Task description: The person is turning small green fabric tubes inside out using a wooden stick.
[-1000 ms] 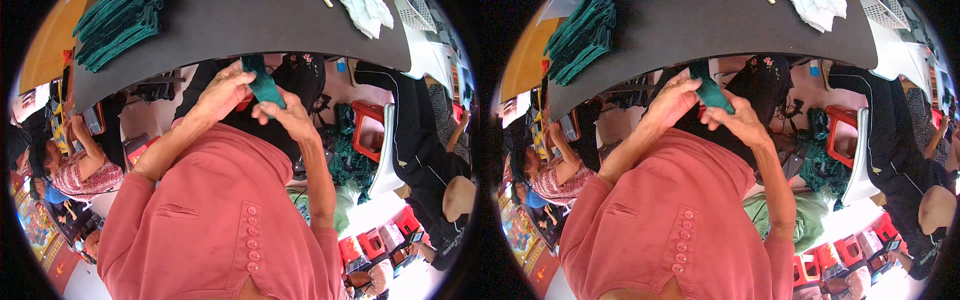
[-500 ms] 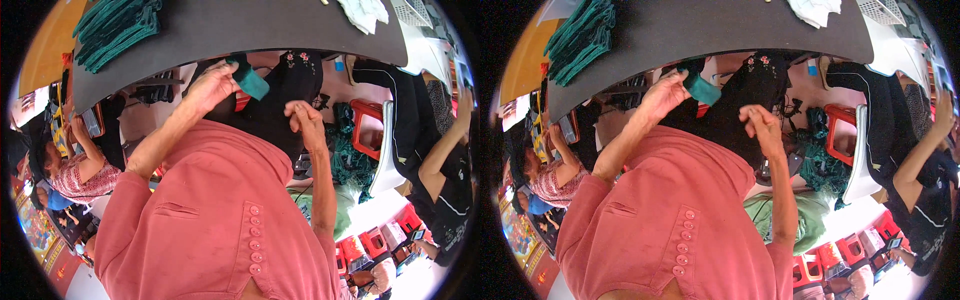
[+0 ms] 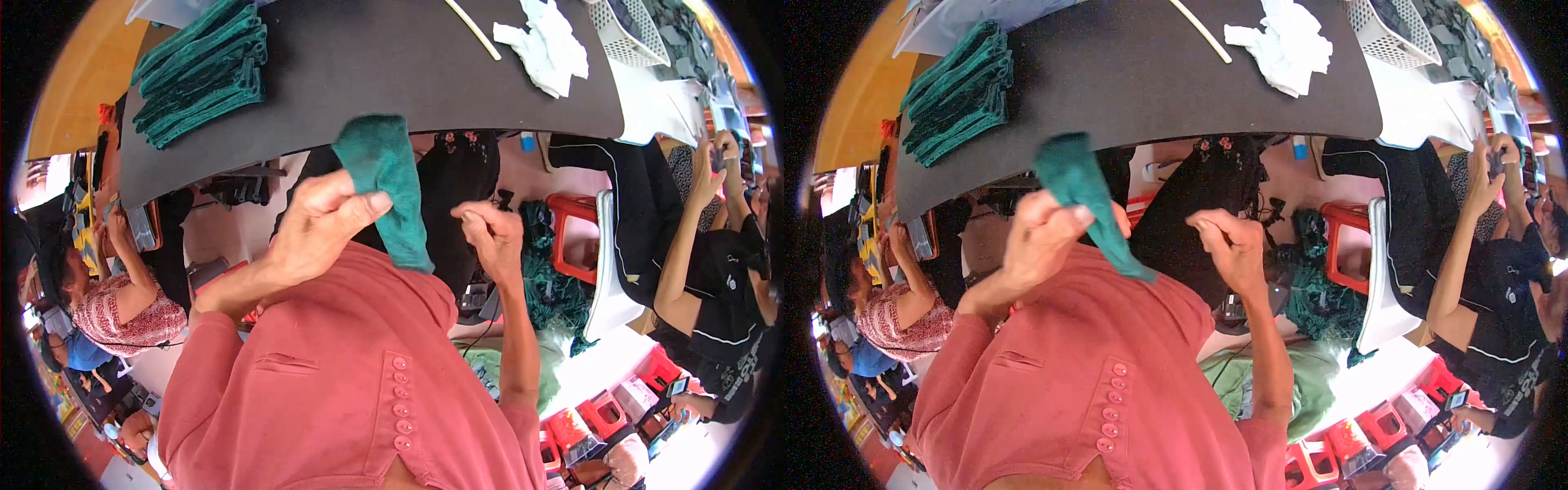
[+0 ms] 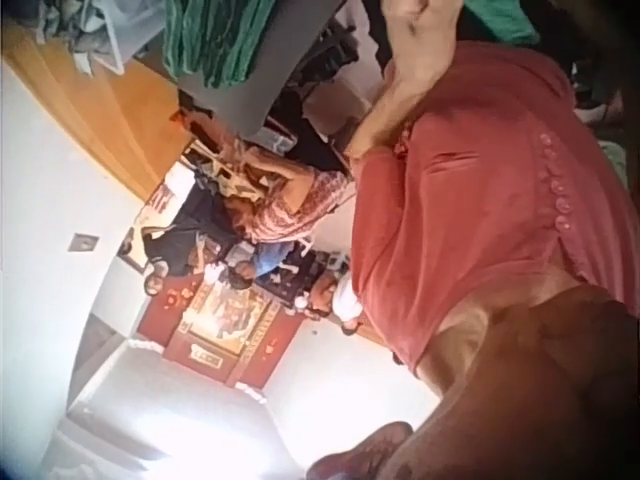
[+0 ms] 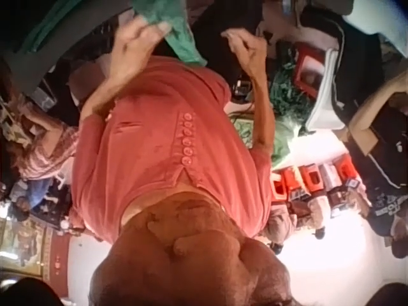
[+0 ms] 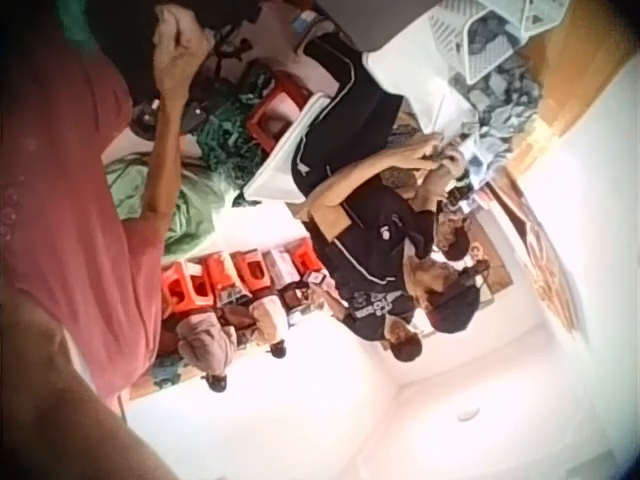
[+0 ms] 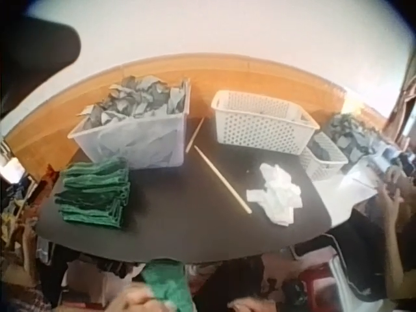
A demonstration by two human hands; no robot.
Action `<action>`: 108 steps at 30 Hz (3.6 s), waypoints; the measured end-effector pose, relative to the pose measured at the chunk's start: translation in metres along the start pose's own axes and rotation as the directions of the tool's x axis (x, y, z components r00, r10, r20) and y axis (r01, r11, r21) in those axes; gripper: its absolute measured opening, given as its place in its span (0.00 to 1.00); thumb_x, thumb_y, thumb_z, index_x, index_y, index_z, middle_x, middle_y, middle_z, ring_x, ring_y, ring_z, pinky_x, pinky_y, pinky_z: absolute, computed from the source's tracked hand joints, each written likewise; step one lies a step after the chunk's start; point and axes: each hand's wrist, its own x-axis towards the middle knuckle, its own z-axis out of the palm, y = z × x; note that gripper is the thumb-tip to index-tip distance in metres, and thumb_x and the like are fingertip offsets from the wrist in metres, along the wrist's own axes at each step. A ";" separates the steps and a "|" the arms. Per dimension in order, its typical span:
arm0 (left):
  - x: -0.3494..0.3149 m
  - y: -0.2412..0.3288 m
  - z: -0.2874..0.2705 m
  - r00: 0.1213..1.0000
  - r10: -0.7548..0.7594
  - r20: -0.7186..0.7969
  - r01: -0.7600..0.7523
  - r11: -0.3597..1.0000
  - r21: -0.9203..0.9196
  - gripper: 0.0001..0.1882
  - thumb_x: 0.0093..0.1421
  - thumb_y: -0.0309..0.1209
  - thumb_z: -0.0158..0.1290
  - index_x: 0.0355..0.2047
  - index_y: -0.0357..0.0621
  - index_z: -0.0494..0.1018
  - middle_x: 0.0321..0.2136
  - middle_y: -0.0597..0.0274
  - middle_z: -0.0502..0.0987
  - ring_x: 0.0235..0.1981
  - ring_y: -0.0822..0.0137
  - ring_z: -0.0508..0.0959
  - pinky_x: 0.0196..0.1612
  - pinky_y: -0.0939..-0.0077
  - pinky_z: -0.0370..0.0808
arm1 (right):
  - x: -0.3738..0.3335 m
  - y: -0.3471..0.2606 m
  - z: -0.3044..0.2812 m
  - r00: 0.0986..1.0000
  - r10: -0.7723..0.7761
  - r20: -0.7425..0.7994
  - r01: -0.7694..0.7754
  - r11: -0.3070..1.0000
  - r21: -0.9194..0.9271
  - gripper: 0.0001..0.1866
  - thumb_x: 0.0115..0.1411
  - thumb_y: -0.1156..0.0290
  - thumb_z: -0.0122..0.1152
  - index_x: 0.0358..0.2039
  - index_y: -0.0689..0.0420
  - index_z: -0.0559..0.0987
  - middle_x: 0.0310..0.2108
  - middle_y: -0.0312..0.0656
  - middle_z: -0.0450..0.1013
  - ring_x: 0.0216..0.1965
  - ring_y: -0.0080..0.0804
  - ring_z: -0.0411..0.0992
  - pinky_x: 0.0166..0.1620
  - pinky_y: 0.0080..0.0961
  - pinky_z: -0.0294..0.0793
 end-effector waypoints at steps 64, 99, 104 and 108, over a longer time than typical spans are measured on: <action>0.072 0.017 -0.027 0.754 0.637 0.164 -0.459 0.332 0.824 0.07 0.48 0.22 0.54 0.30 0.40 0.72 0.30 0.57 0.68 0.39 0.57 0.68 0.43 0.66 0.66 | -0.020 -0.050 -0.012 0.958 -0.026 -0.286 -0.081 0.931 -0.356 0.06 0.48 0.83 0.55 0.28 0.59 0.72 0.15 0.33 0.65 0.15 0.14 0.61 0.20 0.14 0.61; 0.062 0.013 -0.027 0.671 0.705 -0.227 -0.541 0.676 0.501 0.20 0.50 0.24 0.56 0.44 0.37 0.66 0.38 0.59 0.72 0.40 0.66 0.71 0.46 0.75 0.67 | -0.019 -0.045 0.012 0.973 0.068 -0.220 -0.072 0.997 -0.012 0.09 0.53 0.83 0.53 0.36 0.61 0.75 0.17 0.27 0.63 0.17 0.09 0.56 0.19 0.10 0.54; 0.068 0.019 -0.021 0.926 0.377 -0.026 -0.369 0.888 -0.276 0.33 0.58 0.51 0.47 0.52 0.32 0.61 0.43 0.51 0.72 0.49 0.62 0.70 0.53 0.69 0.65 | -0.015 -0.044 0.019 0.991 0.051 -0.120 -0.033 0.989 0.144 0.09 0.54 0.82 0.54 0.37 0.62 0.76 0.17 0.28 0.64 0.17 0.09 0.58 0.19 0.09 0.55; 0.072 0.028 -0.021 0.981 0.176 0.083 -0.128 0.905 -0.405 0.28 0.59 0.49 0.47 0.42 0.32 0.69 0.29 0.56 0.76 0.38 0.64 0.75 0.46 0.71 0.70 | -0.014 -0.044 0.019 0.994 0.079 -0.073 -0.068 0.987 0.147 0.08 0.55 0.80 0.55 0.37 0.62 0.76 0.18 0.27 0.65 0.17 0.09 0.58 0.19 0.09 0.55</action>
